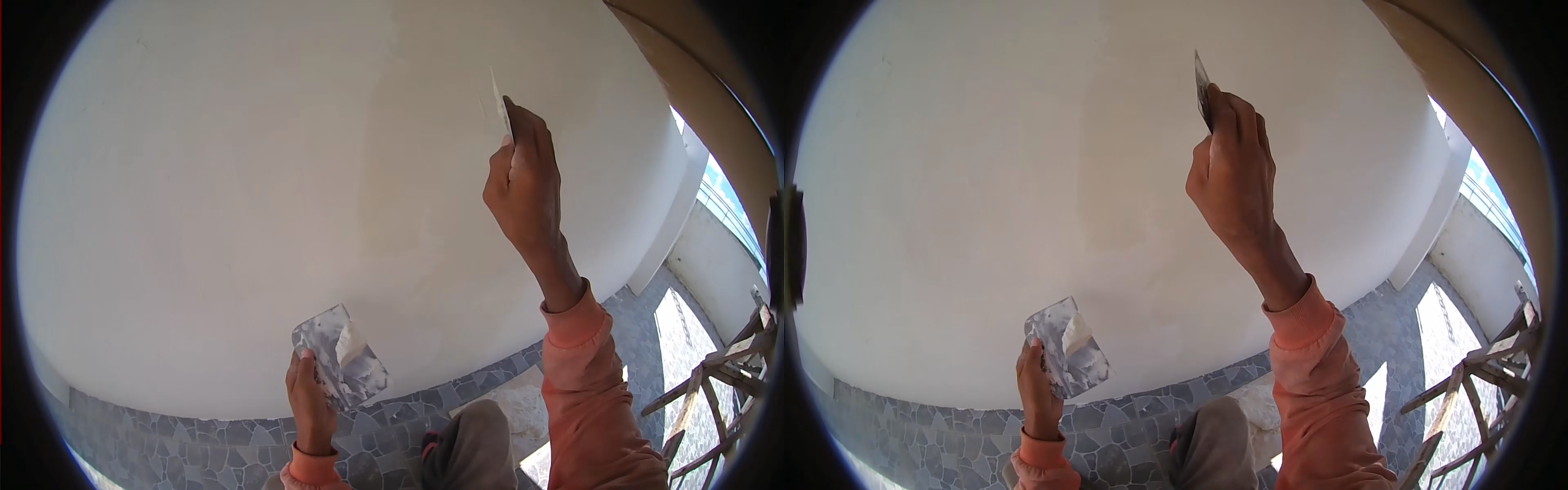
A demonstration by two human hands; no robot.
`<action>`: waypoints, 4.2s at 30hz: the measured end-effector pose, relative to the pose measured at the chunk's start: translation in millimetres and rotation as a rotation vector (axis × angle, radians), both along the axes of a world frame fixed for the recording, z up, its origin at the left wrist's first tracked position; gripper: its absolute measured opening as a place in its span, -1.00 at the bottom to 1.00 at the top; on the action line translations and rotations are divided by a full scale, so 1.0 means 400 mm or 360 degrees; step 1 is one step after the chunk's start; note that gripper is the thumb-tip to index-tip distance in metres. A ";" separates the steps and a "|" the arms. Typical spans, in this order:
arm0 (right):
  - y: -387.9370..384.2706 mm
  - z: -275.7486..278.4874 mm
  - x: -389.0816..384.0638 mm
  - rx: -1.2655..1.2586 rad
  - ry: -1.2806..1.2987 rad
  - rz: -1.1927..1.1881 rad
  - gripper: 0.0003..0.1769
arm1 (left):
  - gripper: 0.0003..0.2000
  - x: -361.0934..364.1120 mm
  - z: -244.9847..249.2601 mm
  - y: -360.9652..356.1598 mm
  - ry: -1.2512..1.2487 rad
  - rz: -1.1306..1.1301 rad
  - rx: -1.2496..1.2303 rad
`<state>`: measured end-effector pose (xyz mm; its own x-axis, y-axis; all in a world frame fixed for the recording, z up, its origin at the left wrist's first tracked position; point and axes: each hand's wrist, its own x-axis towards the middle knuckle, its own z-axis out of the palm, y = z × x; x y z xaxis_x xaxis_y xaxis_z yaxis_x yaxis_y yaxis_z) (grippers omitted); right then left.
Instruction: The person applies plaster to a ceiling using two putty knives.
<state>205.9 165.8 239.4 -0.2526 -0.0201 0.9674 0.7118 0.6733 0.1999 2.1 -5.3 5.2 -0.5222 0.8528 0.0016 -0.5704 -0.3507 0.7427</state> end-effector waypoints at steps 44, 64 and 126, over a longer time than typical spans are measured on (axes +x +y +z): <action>0.155 0.009 0.047 0.0065 -0.0148 -0.0278 -0.38 | -0.62 0.002 0.008 -0.003 0.0001 0.0034 0.0023; -0.028 -0.440 0.015 -0.0341 -0.0582 0.0253 -0.39 | -0.64 -0.005 -0.001 0.000 0.0001 0.0049 -0.0010; 0.089 -0.263 -0.108 0.0391 -0.0502 -0.0114 -0.55 | -0.61 -0.003 0.018 -0.004 0.0006 0.0142 0.0029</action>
